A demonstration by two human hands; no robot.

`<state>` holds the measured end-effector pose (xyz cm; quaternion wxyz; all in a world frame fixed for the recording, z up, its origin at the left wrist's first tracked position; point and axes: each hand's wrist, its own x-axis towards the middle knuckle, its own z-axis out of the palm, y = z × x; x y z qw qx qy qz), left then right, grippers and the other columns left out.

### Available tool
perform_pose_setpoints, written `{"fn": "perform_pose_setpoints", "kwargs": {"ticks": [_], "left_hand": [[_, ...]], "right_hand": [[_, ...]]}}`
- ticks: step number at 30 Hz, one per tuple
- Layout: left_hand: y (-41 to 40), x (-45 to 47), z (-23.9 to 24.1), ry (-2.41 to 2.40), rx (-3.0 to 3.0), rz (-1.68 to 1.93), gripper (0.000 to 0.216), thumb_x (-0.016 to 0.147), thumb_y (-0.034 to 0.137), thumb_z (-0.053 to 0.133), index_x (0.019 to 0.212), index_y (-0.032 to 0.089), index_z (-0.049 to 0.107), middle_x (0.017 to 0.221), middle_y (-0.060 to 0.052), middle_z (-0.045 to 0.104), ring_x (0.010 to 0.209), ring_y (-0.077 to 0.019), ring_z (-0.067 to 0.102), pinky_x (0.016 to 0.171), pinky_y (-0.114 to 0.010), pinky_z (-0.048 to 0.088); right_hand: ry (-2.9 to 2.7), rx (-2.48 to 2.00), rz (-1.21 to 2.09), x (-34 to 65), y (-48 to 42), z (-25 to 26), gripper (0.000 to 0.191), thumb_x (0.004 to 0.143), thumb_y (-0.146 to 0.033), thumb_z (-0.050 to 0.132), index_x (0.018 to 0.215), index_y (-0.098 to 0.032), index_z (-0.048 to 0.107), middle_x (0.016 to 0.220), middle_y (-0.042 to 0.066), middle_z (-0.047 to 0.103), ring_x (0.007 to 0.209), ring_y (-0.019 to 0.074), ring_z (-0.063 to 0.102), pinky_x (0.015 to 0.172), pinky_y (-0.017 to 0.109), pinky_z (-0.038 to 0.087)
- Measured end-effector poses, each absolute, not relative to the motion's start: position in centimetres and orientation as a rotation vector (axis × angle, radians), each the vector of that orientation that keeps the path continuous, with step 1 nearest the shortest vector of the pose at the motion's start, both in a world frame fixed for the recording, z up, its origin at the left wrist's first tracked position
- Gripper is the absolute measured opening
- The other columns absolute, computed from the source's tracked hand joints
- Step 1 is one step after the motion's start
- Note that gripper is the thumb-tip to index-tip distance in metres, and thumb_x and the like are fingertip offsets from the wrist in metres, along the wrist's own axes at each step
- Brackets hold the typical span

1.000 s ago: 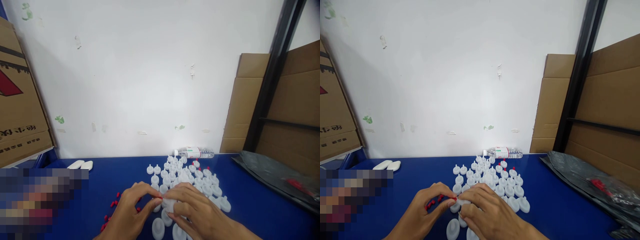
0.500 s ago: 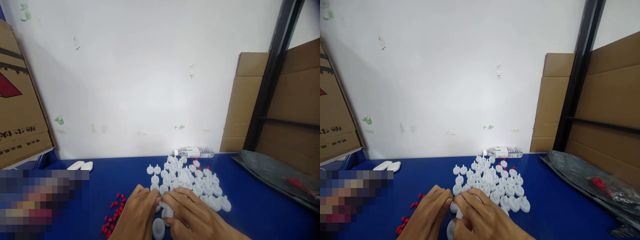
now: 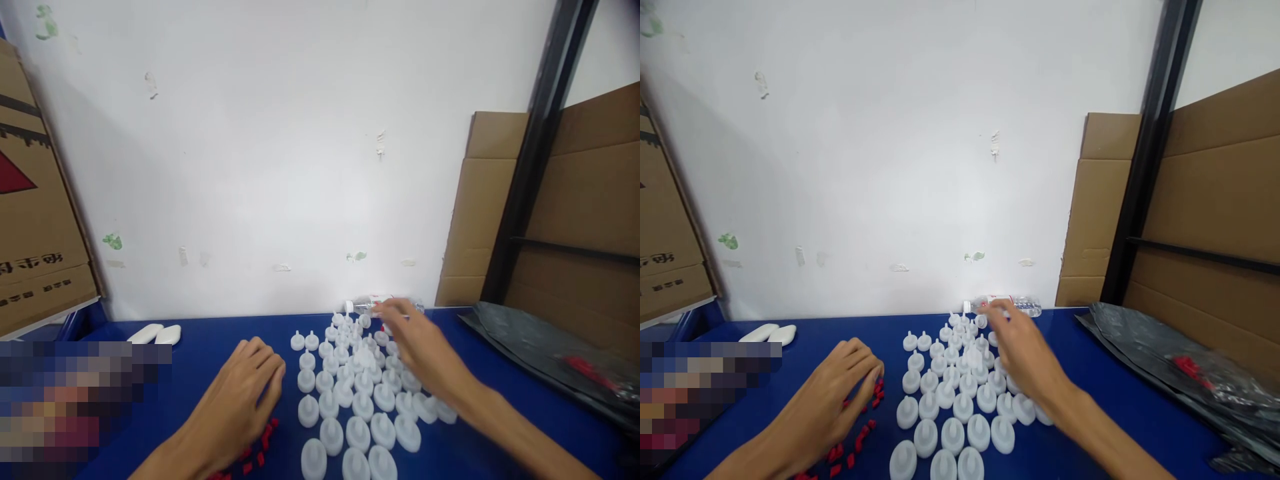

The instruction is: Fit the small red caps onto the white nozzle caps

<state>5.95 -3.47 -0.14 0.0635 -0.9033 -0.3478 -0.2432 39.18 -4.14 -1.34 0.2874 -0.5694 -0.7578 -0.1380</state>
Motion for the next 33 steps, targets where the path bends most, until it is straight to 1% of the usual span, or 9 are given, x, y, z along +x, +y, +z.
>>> {"fn": "perform_pose_setpoints", "kwargs": {"ticks": [3,5,10,13,16,19,23,26,33], "left_hand": [[-1.8,4.6,-0.2,-1.201,-2.709,-0.643,0.032,0.105,0.025,0.036,0.088,0.021,0.063,0.089,-0.005,0.065,0.088,-0.0237,0.052,0.084,-0.042,0.038],[-0.9,4.0,-0.4,-1.272,-2.696,-0.597,0.031,0.105,0.027,0.039,0.090,0.021,0.065,0.092,-0.005,0.066,0.090,-0.0245,0.054,0.086,-0.043,0.038],[-0.2,3.4,-1.1,-1.363,-2.742,-0.478,0.028,0.103,0.030,0.046,0.090,0.021,0.068,0.092,-0.005,0.068,0.092,-0.0265,0.056,0.086,-0.043,0.038],[-0.3,3.5,-1.3,-1.383,-2.783,-0.460,0.027,0.102,0.031,0.047,0.090,0.022,0.069,0.093,-0.004,0.068,0.093,-0.0266,0.058,0.086,-0.043,0.039],[-0.5,3.6,-1.3,-1.387,-2.805,-0.449,0.025,0.102,0.030,0.047,0.092,0.022,0.069,0.097,-0.005,0.069,0.096,-0.0274,0.058,0.089,-0.044,0.040],[-0.7,3.7,-1.1,-1.389,-2.806,-0.425,0.020,0.099,0.028,0.050,0.095,0.022,0.069,0.101,-0.006,0.069,0.101,-0.0291,0.058,0.093,-0.047,0.040],[-0.8,3.5,-0.8,-1.381,-2.848,-0.410,0.017,0.095,0.025,0.052,0.100,0.023,0.069,0.104,-0.007,0.069,0.102,-0.0288,0.059,0.092,-0.045,0.043],[-0.9,3.3,-0.8,-1.408,-2.824,-0.395,0.021,0.096,0.023,0.048,0.097,0.023,0.070,0.098,-0.007,0.070,0.100,-0.0293,0.060,0.090,-0.046,0.044],[-0.9,2.9,-1.2,-1.415,-2.853,-0.431,0.022,0.095,0.022,0.049,0.093,0.025,0.071,0.094,-0.005,0.071,0.092,-0.0272,0.061,0.085,-0.042,0.044]], "right_hand": [[-1.864,-1.718,-0.359,44.1,-1.6,-1.5,0.042,0.104,-0.027,0.034,0.136,-0.014,0.057,0.134,0.019,0.061,0.123,0.0321,0.060,0.105,0.049,0.046],[-1.809,-1.849,-0.316,46.1,-0.5,-2.1,0.046,0.103,-0.032,0.031,0.129,-0.009,0.062,0.129,0.023,0.065,0.124,0.0384,0.059,0.103,0.054,0.045],[-1.850,-2.010,-0.105,47.3,0.2,-3.6,0.055,0.106,-0.044,0.025,0.111,-0.019,0.073,0.101,0.012,0.077,0.102,0.0323,0.072,0.086,0.039,0.052],[-1.869,-2.034,-0.062,46.8,-0.2,-3.4,0.062,0.107,-0.049,0.020,0.109,-0.020,0.075,0.092,0.011,0.078,0.096,0.0329,0.073,0.081,0.039,0.051],[-1.904,-2.000,-0.099,46.0,-0.6,-2.6,0.062,0.108,-0.046,0.017,0.113,-0.019,0.072,0.101,0.013,0.077,0.099,0.0336,0.071,0.084,0.041,0.049],[-2.045,-1.880,-0.145,44.5,-0.7,-1.5,0.052,0.109,-0.039,0.022,0.119,-0.019,0.069,0.114,0.012,0.073,0.109,0.0287,0.067,0.093,0.038,0.048],[-2.242,-1.834,-0.185,41.3,1.1,-0.6,0.029,0.105,-0.034,0.051,0.126,-0.019,0.063,0.114,0.009,0.070,0.102,0.0232,0.068,0.096,0.043,0.051],[-2.279,-1.913,-0.237,39.1,3.2,-0.6,0.036,0.099,-0.037,0.064,0.129,-0.018,0.059,0.127,0.009,0.063,0.106,0.0238,0.066,0.090,0.046,0.056],[-2.268,-2.084,-0.270,37.4,4.9,-1.2,0.034,0.099,-0.036,0.064,0.128,-0.019,0.060,0.129,0.009,0.062,0.107,0.0240,0.065,0.090,0.045,0.056]]}}
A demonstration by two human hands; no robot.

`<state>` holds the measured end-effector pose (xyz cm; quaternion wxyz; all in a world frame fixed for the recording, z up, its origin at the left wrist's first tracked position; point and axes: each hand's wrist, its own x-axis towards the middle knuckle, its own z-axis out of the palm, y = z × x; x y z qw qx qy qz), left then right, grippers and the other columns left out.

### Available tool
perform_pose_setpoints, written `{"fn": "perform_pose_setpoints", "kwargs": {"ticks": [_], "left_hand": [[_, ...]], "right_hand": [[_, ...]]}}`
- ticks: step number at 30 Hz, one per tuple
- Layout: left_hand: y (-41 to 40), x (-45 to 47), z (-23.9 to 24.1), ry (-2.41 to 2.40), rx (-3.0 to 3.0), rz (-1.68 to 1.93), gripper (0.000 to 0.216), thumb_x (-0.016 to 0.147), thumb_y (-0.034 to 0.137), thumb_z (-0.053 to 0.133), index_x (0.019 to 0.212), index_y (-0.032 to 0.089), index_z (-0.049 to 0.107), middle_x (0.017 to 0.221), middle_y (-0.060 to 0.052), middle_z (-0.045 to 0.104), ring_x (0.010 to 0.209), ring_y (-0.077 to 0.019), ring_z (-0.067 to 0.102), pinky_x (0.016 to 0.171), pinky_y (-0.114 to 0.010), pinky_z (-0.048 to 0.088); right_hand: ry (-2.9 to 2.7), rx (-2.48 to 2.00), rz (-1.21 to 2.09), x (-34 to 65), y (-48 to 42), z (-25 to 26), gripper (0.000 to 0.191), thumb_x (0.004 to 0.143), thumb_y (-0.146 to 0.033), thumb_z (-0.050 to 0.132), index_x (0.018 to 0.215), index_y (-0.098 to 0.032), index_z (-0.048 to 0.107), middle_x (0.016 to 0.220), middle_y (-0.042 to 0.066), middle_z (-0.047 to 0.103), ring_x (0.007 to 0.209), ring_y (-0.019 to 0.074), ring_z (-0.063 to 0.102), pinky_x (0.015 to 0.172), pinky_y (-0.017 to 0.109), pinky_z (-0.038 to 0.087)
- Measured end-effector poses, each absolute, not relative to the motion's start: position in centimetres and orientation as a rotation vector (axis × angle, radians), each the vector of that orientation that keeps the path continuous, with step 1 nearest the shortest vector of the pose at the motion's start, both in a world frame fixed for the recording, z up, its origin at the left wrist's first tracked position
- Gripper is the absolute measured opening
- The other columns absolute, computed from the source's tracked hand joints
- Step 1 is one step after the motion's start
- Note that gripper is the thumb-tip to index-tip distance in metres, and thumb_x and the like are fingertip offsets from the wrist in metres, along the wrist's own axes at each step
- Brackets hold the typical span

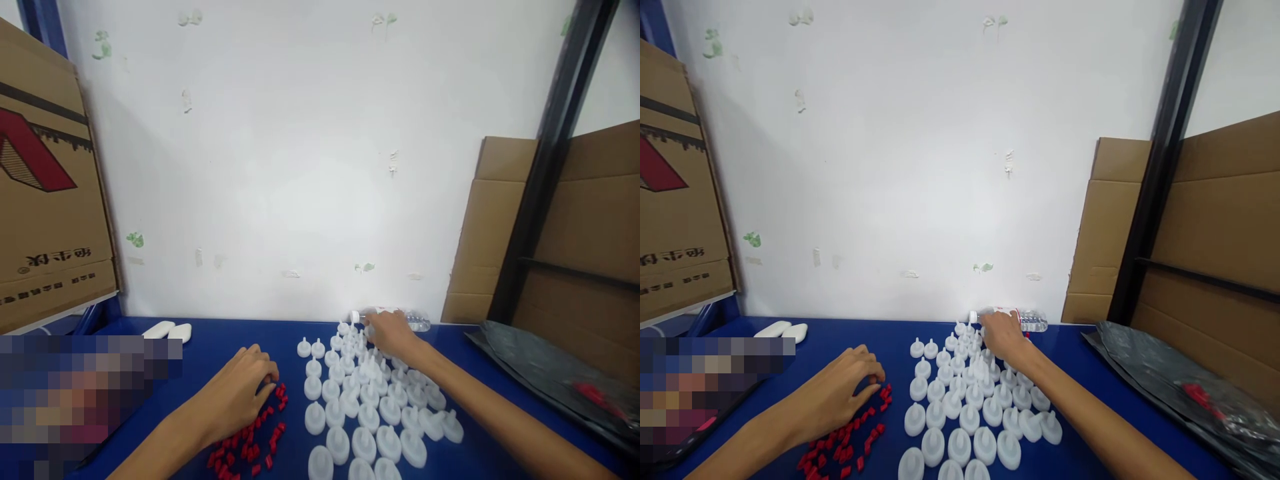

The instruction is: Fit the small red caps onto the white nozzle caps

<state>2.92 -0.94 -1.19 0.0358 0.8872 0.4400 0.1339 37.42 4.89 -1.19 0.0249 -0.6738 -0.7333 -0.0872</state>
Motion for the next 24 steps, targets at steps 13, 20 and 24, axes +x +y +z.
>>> {"fn": "perform_pose_setpoints", "kwargs": {"ticks": [13,20,24], "left_hand": [[-0.8,2.3,-0.5,1.355,2.654,0.366,0.012,0.089,0.023,0.065,0.098,0.025,0.072,0.094,-0.002,0.072,0.096,-0.0253,0.063,0.087,-0.037,0.043],[-0.9,3.3,-1.1,1.301,2.709,0.340,0.011,0.092,0.021,0.063,0.090,0.026,0.072,0.090,0.000,0.071,0.088,-0.0218,0.064,0.078,-0.032,0.042],[-1.1,3.5,-1.2,1.313,2.759,0.382,0.015,0.096,0.022,0.057,0.089,0.024,0.070,0.094,-0.003,0.071,0.088,-0.0236,0.063,0.079,-0.035,0.043]], "right_hand": [[-2.093,-1.717,-0.319,39.6,-0.9,1.7,0.029,0.097,-0.040,0.061,0.117,-0.021,0.070,0.102,0.008,0.077,0.097,0.0286,0.073,0.087,0.040,0.056],[-2.115,-1.016,-0.691,37.3,-4.9,0.0,0.031,0.101,-0.028,0.059,0.131,-0.021,0.061,0.116,0.008,0.075,0.102,0.0233,0.071,0.113,0.057,0.035],[-2.181,-0.820,-0.775,35.7,-5.8,-0.2,0.034,0.100,-0.022,0.061,0.133,-0.016,0.059,0.112,0.009,0.075,0.095,0.0216,0.072,0.111,0.055,0.039]]}}
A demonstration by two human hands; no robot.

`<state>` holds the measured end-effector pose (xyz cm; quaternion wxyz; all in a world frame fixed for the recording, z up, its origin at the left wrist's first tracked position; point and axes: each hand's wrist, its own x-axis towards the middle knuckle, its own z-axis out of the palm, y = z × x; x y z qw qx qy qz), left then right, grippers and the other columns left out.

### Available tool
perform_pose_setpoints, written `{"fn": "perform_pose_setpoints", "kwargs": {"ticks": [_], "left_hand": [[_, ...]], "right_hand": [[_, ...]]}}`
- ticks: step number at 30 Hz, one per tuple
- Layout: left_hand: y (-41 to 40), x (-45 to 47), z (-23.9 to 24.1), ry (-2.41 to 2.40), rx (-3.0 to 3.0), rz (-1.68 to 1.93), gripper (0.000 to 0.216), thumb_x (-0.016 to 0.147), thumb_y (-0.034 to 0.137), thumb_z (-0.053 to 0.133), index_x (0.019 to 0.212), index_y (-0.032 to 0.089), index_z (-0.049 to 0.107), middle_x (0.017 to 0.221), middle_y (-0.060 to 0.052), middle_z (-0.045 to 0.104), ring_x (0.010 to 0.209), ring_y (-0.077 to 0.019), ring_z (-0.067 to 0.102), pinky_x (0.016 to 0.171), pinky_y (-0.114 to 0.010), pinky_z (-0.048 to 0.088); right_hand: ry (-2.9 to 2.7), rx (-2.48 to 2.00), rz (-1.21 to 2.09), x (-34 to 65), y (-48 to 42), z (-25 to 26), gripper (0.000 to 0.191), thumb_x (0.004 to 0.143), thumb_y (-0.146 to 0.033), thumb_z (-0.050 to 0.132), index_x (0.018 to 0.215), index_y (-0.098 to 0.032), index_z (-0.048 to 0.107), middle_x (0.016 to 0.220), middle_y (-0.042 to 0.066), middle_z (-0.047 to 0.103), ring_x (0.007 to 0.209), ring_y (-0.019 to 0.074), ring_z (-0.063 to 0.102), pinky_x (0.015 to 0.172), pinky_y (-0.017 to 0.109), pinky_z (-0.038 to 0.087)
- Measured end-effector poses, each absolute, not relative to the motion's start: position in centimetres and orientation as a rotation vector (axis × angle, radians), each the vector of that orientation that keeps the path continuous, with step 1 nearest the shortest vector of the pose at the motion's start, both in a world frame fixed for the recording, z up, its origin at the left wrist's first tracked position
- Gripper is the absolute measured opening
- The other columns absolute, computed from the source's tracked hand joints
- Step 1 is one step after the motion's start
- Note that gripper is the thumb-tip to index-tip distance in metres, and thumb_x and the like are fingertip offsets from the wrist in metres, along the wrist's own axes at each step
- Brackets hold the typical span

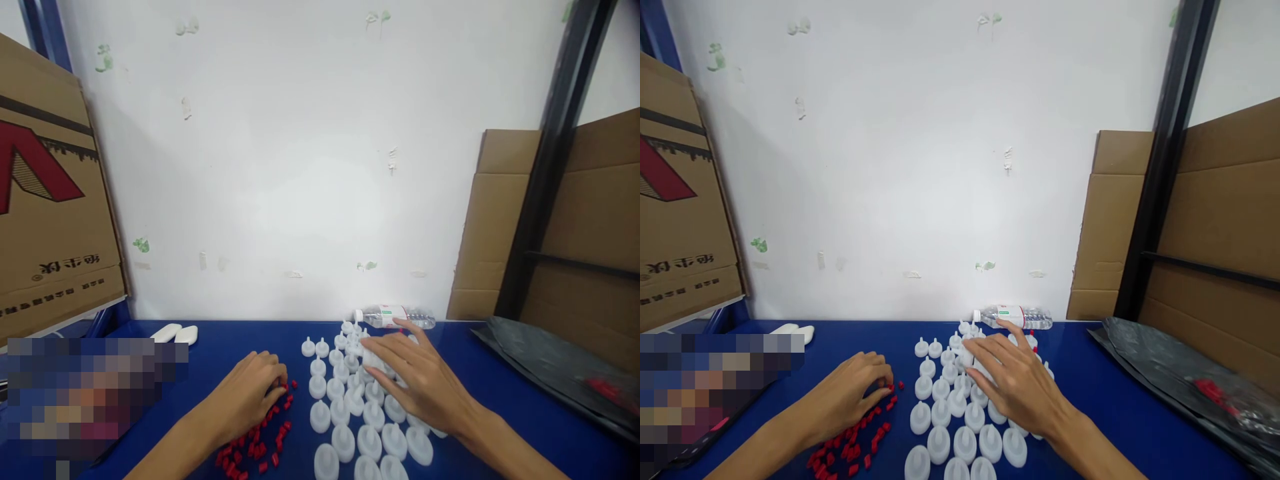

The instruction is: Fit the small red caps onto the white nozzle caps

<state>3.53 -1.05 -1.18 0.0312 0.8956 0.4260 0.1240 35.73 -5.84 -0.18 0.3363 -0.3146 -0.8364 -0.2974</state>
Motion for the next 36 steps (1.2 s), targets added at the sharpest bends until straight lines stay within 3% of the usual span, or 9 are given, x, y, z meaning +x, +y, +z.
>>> {"fn": "perform_pose_setpoints", "kwargs": {"ticks": [8,15,22,27,31,36], "left_hand": [[-2.8,5.4,-1.0,1.208,2.877,0.555,0.017,0.101,0.022,0.052,0.106,0.023,0.069,0.100,-0.003,0.075,0.089,-0.0223,0.067,0.085,-0.037,0.046],[-1.6,4.6,-1.8,1.324,2.983,0.190,0.022,0.101,0.014,0.049,0.093,0.020,0.068,0.092,-0.006,0.072,0.087,-0.0261,0.066,0.083,-0.040,0.045],[-0.2,3.0,-2.4,1.288,2.969,0.197,0.026,0.100,0.011,0.048,0.087,0.023,0.067,0.088,-0.003,0.071,0.082,-0.0225,0.063,0.071,-0.032,0.041],[-1.7,4.3,-1.1,1.136,2.993,0.548,0.023,0.103,0.015,0.046,0.103,0.023,0.067,0.097,-0.004,0.069,0.088,-0.0216,0.063,0.080,-0.034,0.045],[-3.2,5.8,-0.8,0.831,2.857,0.922,0.019,0.104,0.017,0.047,0.110,0.023,0.064,0.100,-0.003,0.068,0.090,-0.0170,0.064,0.082,-0.029,0.049],[-4.3,6.8,-1.5,0.630,2.834,1.015,0.023,0.102,0.013,0.052,0.119,0.024,0.061,0.103,-0.002,0.070,0.091,-0.0152,0.065,0.083,-0.026,0.052]], "right_hand": [[-2.227,-0.641,-0.638,33.1,-8.1,-0.8,0.028,0.100,-0.019,0.057,0.127,-0.012,0.063,0.107,0.007,0.075,0.092,0.0187,0.070,0.110,0.045,0.037],[-2.260,-0.626,-0.587,32.7,-8.2,-1.2,0.025,0.101,-0.021,0.056,0.123,-0.012,0.064,0.101,0.006,0.075,0.085,0.0178,0.069,0.111,0.042,0.034],[-2.263,-0.649,-0.557,32.8,-8.2,-1.3,0.026,0.101,-0.021,0.056,0.124,-0.012,0.063,0.103,0.005,0.075,0.087,0.0174,0.069,0.112,0.042,0.033],[-2.249,-0.676,-0.525,32.9,-8.2,-1.1,0.025,0.103,-0.020,0.055,0.126,-0.014,0.062,0.106,0.005,0.074,0.092,0.0165,0.069,0.113,0.040,0.032],[-2.252,-0.686,-0.514,32.9,-8.1,-1.3,0.026,0.104,-0.021,0.054,0.128,-0.015,0.061,0.110,0.005,0.074,0.095,0.0167,0.069,0.113,0.040,0.032],[-2.255,-0.670,-0.519,32.7,-8.2,-1.4,0.027,0.104,-0.023,0.056,0.129,-0.014,0.061,0.109,0.006,0.074,0.094,0.0166,0.069,0.113,0.041,0.033]]}}
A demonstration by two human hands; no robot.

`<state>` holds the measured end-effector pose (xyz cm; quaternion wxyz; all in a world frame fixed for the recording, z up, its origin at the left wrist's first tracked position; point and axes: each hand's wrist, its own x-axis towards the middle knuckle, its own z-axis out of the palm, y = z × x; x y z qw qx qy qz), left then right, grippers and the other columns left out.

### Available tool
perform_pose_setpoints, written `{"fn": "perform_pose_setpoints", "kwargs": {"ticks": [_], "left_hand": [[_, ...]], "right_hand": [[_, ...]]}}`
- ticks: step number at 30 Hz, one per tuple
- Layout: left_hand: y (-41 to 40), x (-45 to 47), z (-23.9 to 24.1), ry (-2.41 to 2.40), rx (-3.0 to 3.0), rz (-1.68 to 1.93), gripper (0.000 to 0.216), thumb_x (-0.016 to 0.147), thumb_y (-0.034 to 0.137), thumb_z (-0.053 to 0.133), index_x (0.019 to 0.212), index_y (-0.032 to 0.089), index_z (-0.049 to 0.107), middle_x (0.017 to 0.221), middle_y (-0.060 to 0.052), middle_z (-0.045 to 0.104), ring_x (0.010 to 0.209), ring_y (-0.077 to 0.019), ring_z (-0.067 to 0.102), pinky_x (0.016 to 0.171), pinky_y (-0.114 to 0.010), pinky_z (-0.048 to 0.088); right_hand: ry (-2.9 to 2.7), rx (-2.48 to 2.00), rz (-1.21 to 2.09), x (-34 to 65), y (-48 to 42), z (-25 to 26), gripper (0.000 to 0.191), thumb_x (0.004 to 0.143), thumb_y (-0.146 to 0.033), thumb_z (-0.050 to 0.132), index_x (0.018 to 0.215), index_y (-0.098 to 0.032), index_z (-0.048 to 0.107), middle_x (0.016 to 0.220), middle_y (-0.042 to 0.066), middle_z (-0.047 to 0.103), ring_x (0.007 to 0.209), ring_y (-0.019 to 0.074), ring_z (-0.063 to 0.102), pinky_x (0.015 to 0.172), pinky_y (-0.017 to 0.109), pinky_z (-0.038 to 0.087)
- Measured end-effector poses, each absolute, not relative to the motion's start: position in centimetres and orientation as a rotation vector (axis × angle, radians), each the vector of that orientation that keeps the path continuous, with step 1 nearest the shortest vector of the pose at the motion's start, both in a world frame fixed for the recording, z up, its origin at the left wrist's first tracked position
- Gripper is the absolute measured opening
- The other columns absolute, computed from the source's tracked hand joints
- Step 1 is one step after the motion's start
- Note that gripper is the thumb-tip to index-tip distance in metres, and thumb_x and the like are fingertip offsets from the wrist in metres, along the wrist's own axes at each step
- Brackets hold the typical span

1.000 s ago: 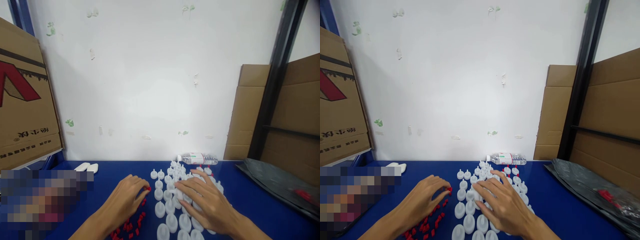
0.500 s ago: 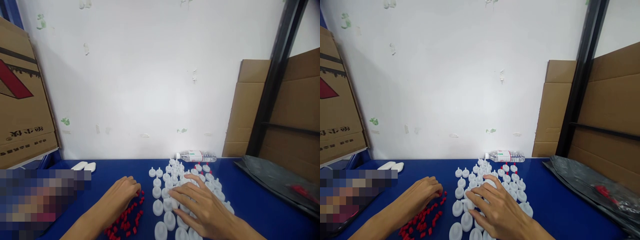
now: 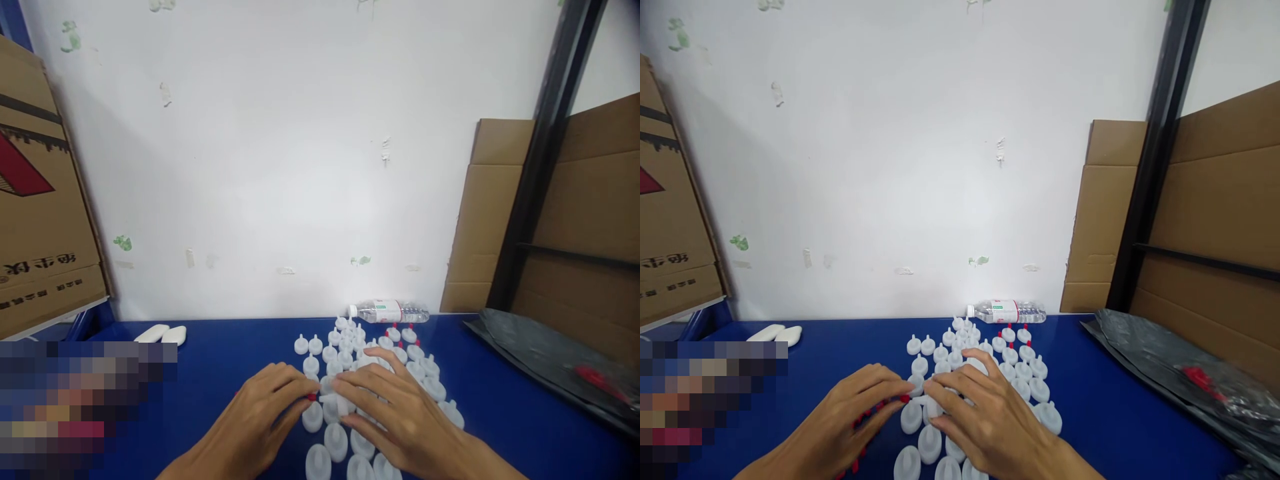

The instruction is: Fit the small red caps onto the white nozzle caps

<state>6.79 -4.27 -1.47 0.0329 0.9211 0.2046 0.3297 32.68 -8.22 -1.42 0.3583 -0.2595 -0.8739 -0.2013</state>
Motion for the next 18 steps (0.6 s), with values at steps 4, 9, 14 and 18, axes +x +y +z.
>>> {"fn": "perform_pose_setpoints", "kwargs": {"ticks": [4,9,14,18], "left_hand": [[-4.73,6.95,-1.79,0.574,2.888,1.022,0.024,0.101,0.010,0.051,0.118,0.023,0.062,0.101,-0.003,0.069,0.086,-0.0152,0.064,0.078,-0.025,0.052],[-4.69,6.99,-1.83,0.603,2.885,1.044,0.031,0.099,0.006,0.052,0.122,0.025,0.062,0.099,-0.003,0.068,0.084,-0.0149,0.064,0.076,-0.026,0.052],[-4.52,6.95,-1.61,0.602,2.914,1.058,0.036,0.100,0.006,0.050,0.127,0.027,0.061,0.101,-0.003,0.068,0.081,-0.0153,0.063,0.072,-0.027,0.051],[-4.86,7.30,-1.60,0.562,2.876,1.100,0.028,0.101,0.010,0.050,0.122,0.023,0.064,0.097,-0.004,0.068,0.080,-0.0146,0.063,0.070,-0.024,0.052]], "right_hand": [[-2.258,-0.639,-0.525,32.48,-8.37,-1.42,0.026,0.104,-0.024,0.056,0.126,-0.014,0.063,0.106,0.006,0.075,0.093,0.0163,0.070,0.112,0.041,0.037],[-2.238,-0.628,-0.543,32.37,-8.46,-1.44,0.026,0.104,-0.021,0.054,0.127,-0.013,0.063,0.108,0.008,0.075,0.097,0.0159,0.071,0.111,0.038,0.040],[-2.217,-0.619,-0.559,32.41,-8.53,-1.34,0.027,0.103,-0.018,0.055,0.128,-0.011,0.063,0.110,0.009,0.075,0.103,0.0162,0.070,0.113,0.038,0.040],[-2.214,-0.585,-0.555,32.42,-8.57,-1.40,0.027,0.103,-0.018,0.054,0.127,-0.010,0.064,0.109,0.010,0.075,0.104,0.0158,0.071,0.111,0.038,0.044]]}}
